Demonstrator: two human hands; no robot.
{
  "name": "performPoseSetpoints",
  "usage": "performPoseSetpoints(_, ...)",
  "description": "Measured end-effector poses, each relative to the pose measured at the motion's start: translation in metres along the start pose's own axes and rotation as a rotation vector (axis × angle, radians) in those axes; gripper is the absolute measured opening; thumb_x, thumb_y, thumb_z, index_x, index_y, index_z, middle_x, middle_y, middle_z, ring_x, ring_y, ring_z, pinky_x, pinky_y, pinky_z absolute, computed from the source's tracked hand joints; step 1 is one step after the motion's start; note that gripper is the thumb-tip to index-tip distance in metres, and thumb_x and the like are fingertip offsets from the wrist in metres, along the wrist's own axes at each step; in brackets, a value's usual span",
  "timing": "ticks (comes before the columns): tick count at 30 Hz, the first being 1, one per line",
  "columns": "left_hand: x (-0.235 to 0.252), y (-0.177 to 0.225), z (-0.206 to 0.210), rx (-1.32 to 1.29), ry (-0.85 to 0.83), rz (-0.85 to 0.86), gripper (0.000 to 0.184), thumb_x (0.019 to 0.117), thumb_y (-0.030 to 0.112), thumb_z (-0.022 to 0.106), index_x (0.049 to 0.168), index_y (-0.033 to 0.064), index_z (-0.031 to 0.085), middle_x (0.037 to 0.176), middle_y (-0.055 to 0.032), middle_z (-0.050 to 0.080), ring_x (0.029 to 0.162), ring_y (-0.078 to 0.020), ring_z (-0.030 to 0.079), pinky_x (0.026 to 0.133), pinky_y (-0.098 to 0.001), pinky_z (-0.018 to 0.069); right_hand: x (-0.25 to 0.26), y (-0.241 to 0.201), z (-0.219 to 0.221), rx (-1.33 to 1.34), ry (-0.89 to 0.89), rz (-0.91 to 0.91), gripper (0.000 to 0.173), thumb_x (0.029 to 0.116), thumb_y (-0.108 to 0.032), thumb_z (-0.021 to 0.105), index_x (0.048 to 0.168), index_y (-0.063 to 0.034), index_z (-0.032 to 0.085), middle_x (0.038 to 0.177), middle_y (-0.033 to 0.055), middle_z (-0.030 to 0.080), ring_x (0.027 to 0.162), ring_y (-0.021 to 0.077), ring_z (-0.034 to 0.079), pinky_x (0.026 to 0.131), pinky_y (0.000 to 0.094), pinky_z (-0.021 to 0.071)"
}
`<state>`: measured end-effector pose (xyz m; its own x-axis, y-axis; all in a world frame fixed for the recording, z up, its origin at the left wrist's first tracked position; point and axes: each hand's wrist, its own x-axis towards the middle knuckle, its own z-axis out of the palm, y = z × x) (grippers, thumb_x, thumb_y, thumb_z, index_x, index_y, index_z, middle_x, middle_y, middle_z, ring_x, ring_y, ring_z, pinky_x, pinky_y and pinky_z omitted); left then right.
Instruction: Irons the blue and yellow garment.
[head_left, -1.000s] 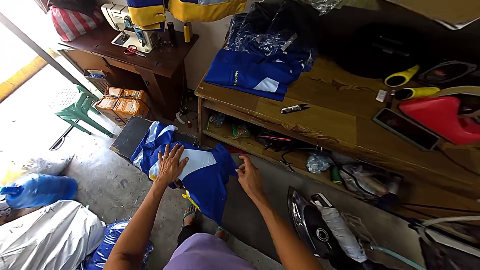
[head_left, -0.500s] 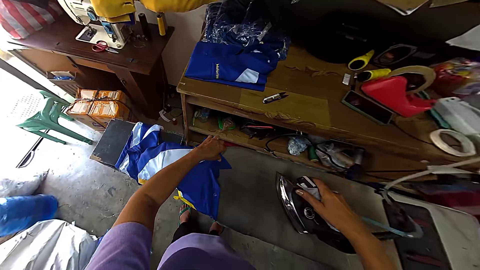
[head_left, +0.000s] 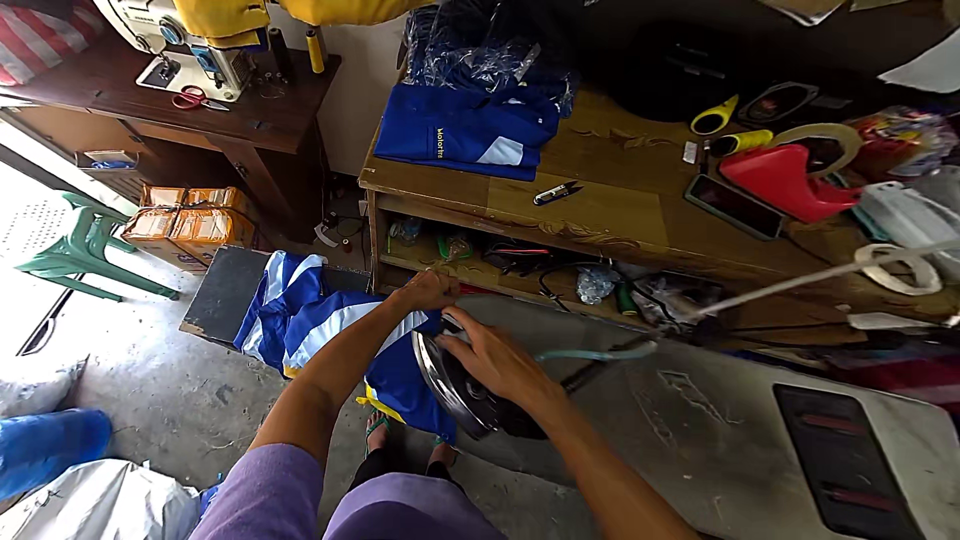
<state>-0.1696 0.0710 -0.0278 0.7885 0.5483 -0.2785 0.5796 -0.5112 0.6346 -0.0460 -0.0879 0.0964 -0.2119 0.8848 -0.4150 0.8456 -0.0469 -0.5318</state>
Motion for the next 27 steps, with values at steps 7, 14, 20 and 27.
performPoseSetpoints(7,-0.142,-0.056,0.007,0.062,0.317,-0.134,0.050,0.1089,0.047,0.038,0.141,0.0177,0.063,0.147,-0.0073,0.059,0.143,-0.0308,0.048,0.115,-0.0619,0.0351,0.028,0.002,0.009,-0.066,0.041,0.072,0.063,0.0994,-0.054,0.059,0.152,-0.0208,0.045,0.108,0.0192,0.071,0.097,0.0395,0.070,0.085,0.0588,0.0544)
performPoseSetpoints(14,-0.199,-0.101,0.032,0.103,0.301,-0.316,0.057,0.1076,0.059,0.024,0.157,0.0360,0.041,0.160,-0.0005,0.046,0.151,-0.0284,0.037,0.122,-0.0644,0.0174,0.064,-0.016,0.006,-0.209,-0.063,-0.052,0.056,0.0951,-0.026,0.065,0.149,-0.0304,0.051,0.119,0.0177,0.071,0.107,0.0396,0.068,0.090,0.0612,0.0521)
performPoseSetpoints(20,-0.201,-0.101,0.031,0.080,0.293,-0.331,0.056,0.1075,0.058,0.024,0.156,0.0369,0.042,0.155,-0.0036,0.052,0.147,-0.0282,0.044,0.122,-0.0634,0.0169,0.090,-0.010,-0.006,-0.192,-0.055,0.039,0.056,0.0928,-0.018,0.066,0.147,-0.0209,0.054,0.128,0.0183,0.067,0.119,0.0376,0.065,0.099,0.0604,0.0494)
performPoseSetpoints(27,-0.200,-0.100,0.030,0.071,0.280,-0.343,0.056,0.1073,0.058,0.024,0.157,0.0377,0.042,0.154,-0.0036,0.053,0.146,-0.0280,0.045,0.122,-0.0623,0.0182,0.090,0.022,-0.021,-0.184,0.016,0.091,0.052,0.0914,-0.017,0.071,0.141,-0.0118,0.058,0.127,0.0209,0.067,0.120,0.0389,0.063,0.102,0.0599,0.0476)
